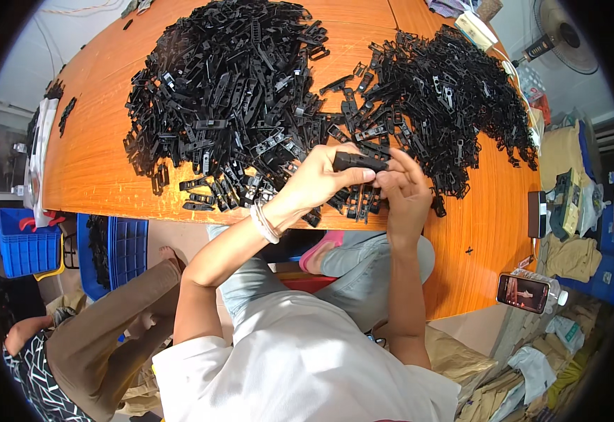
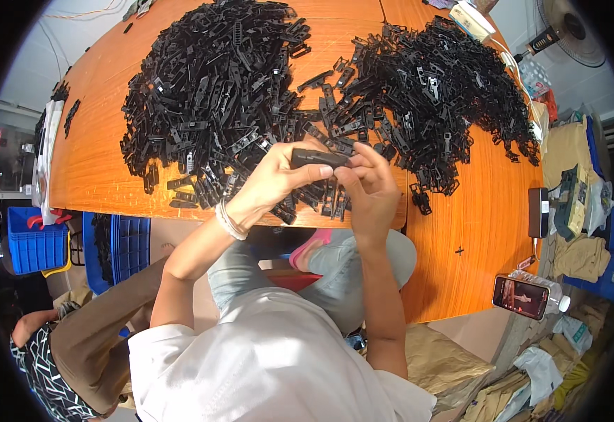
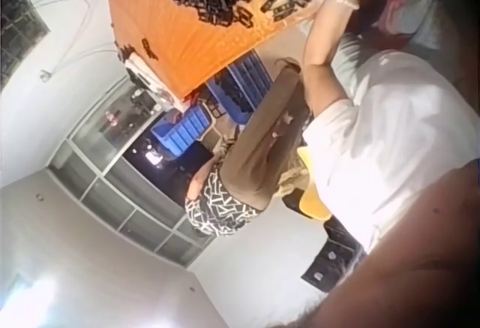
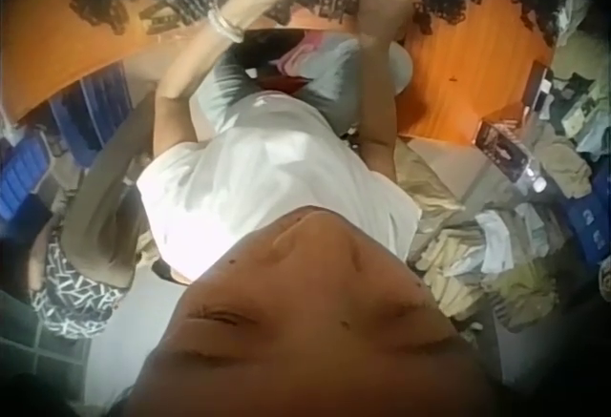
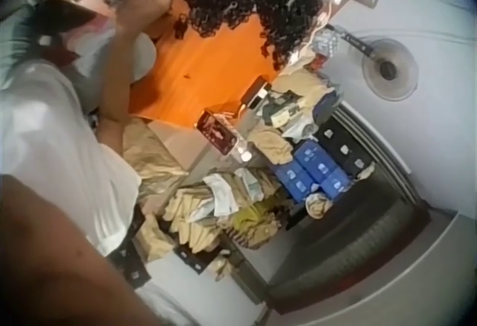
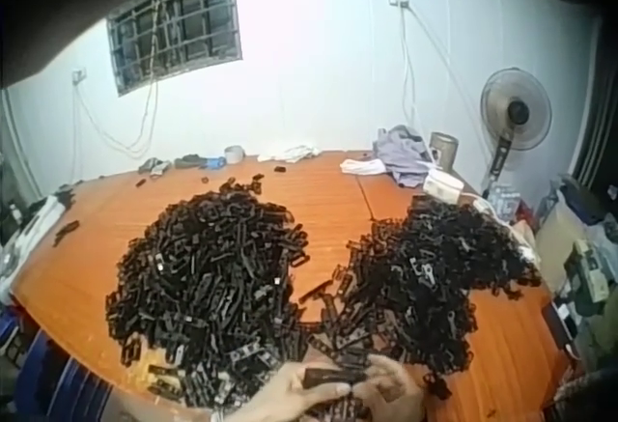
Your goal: Manually assembling small black plastic components by snapping them together at a factory workbench.
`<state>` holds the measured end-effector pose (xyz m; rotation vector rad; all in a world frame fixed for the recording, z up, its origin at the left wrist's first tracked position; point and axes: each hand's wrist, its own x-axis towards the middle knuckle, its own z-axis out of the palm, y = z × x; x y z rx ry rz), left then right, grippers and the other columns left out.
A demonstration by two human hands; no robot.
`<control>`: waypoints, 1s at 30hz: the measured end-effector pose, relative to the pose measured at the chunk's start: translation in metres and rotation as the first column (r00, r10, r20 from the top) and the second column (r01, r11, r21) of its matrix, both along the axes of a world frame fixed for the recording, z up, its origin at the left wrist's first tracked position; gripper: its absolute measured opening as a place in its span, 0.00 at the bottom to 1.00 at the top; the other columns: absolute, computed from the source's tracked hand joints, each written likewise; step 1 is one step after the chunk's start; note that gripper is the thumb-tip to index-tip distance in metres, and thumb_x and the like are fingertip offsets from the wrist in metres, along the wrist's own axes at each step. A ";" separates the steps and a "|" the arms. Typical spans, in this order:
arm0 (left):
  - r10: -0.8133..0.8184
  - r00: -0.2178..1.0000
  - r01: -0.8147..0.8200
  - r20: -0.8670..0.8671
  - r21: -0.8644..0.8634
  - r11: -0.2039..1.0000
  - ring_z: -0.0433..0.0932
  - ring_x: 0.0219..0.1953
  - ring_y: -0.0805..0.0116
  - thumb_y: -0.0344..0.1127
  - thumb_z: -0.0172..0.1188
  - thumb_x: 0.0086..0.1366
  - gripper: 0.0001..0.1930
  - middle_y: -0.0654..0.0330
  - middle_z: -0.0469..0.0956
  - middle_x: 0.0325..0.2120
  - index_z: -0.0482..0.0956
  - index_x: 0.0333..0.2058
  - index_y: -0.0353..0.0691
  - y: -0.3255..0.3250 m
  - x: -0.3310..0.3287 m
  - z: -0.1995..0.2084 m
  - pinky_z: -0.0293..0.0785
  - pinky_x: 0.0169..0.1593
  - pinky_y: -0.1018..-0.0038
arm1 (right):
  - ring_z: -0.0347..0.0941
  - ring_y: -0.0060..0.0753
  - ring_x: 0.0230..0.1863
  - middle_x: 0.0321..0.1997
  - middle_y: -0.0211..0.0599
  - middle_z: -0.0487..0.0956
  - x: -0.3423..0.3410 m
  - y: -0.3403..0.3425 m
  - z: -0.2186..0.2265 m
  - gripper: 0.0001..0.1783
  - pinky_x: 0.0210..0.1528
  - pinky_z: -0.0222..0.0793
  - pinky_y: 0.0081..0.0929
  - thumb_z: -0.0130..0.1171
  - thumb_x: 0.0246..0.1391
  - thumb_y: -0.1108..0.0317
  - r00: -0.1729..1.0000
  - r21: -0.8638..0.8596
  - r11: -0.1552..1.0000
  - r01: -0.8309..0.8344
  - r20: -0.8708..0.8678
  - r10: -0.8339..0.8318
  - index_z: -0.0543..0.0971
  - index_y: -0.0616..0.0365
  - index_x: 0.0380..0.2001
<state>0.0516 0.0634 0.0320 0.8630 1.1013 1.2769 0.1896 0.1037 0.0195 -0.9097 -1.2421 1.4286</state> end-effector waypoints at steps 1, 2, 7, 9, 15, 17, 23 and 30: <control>-0.012 1.000 0.012 0.007 0.067 0.998 0.70 0.30 0.80 0.30 0.59 0.54 0.07 0.65 0.74 0.26 0.76 0.30 0.33 0.000 0.000 -0.001 0.66 0.37 0.81 | 0.67 0.16 0.26 0.28 0.30 0.73 0.001 0.000 0.000 0.08 0.26 0.60 0.11 0.55 0.48 0.73 0.998 -0.020 0.997 -0.068 0.005 0.068 0.76 0.67 0.31; -0.025 1.000 0.023 0.014 0.134 0.991 0.69 0.29 0.81 0.30 0.59 0.54 0.06 0.66 0.73 0.24 0.76 0.29 0.33 0.001 -0.001 -0.001 0.66 0.36 0.82 | 0.67 0.15 0.27 0.30 0.30 0.72 0.002 0.001 -0.001 0.09 0.26 0.60 0.12 0.55 0.49 0.72 0.991 -0.041 0.990 -0.135 0.009 0.135 0.75 0.66 0.33; -0.062 0.991 0.083 -0.119 0.183 0.980 0.67 0.23 0.79 0.32 0.57 0.55 0.07 0.64 0.71 0.23 0.76 0.27 0.32 0.006 -0.008 -0.007 0.61 0.28 0.84 | 0.66 0.14 0.25 0.29 0.30 0.73 0.002 0.001 -0.004 0.11 0.25 0.59 0.11 0.55 0.49 0.70 0.986 0.052 0.985 -0.164 -0.021 0.165 0.75 0.65 0.36; -0.183 0.968 0.191 -0.173 0.034 0.981 0.63 0.20 0.84 0.36 0.56 0.58 0.10 0.71 0.68 0.15 0.76 0.25 0.35 0.011 -0.012 -0.003 0.58 0.23 0.84 | 0.66 0.14 0.24 0.28 0.30 0.74 0.004 0.001 -0.005 0.11 0.25 0.59 0.11 0.55 0.49 0.69 0.990 0.041 0.989 -0.142 -0.011 0.142 0.75 0.64 0.35; 0.156 0.598 0.022 -0.786 0.211 0.977 0.76 0.25 0.59 0.36 0.51 0.58 0.12 0.49 0.76 0.21 0.77 0.24 0.32 0.097 -0.056 -0.018 0.71 0.32 0.69 | 0.68 0.17 0.20 0.22 0.32 0.75 0.011 0.009 -0.015 0.08 0.23 0.61 0.13 0.54 0.51 0.69 0.990 -0.202 0.979 -0.017 -0.143 -0.012 0.75 0.64 0.30; 0.450 0.105 -0.060 -0.887 0.446 0.893 0.75 0.24 0.51 0.31 0.53 0.51 0.09 0.46 0.74 0.19 0.75 0.25 0.28 0.129 -0.085 -0.057 0.71 0.30 0.65 | 0.70 0.19 0.21 0.23 0.35 0.76 0.009 0.008 -0.014 0.08 0.23 0.63 0.14 0.54 0.51 0.70 0.987 -0.211 0.977 -0.038 -0.162 0.003 0.75 0.65 0.30; 0.077 0.076 -0.184 -0.994 0.062 0.981 0.76 0.31 0.48 0.34 0.57 0.46 0.11 0.42 0.75 0.24 0.76 0.21 0.29 0.148 -0.084 -0.061 0.73 0.34 0.63 | 0.73 0.23 0.26 0.25 0.36 0.76 0.008 0.010 -0.013 0.07 0.31 0.70 0.17 0.54 0.50 0.74 0.974 -0.245 0.965 -0.089 -0.223 0.033 0.75 0.67 0.31; -0.162 0.934 0.116 -0.318 -0.160 0.980 0.71 0.19 0.76 0.26 0.52 0.55 0.08 0.58 0.76 0.23 0.73 0.32 0.27 0.072 -0.052 -0.006 0.70 0.22 0.82 | 0.74 0.25 0.29 0.31 0.39 0.75 0.005 0.007 -0.009 0.07 0.34 0.72 0.16 0.53 0.48 0.78 0.986 -0.133 0.988 -0.077 -0.158 0.056 0.74 0.69 0.32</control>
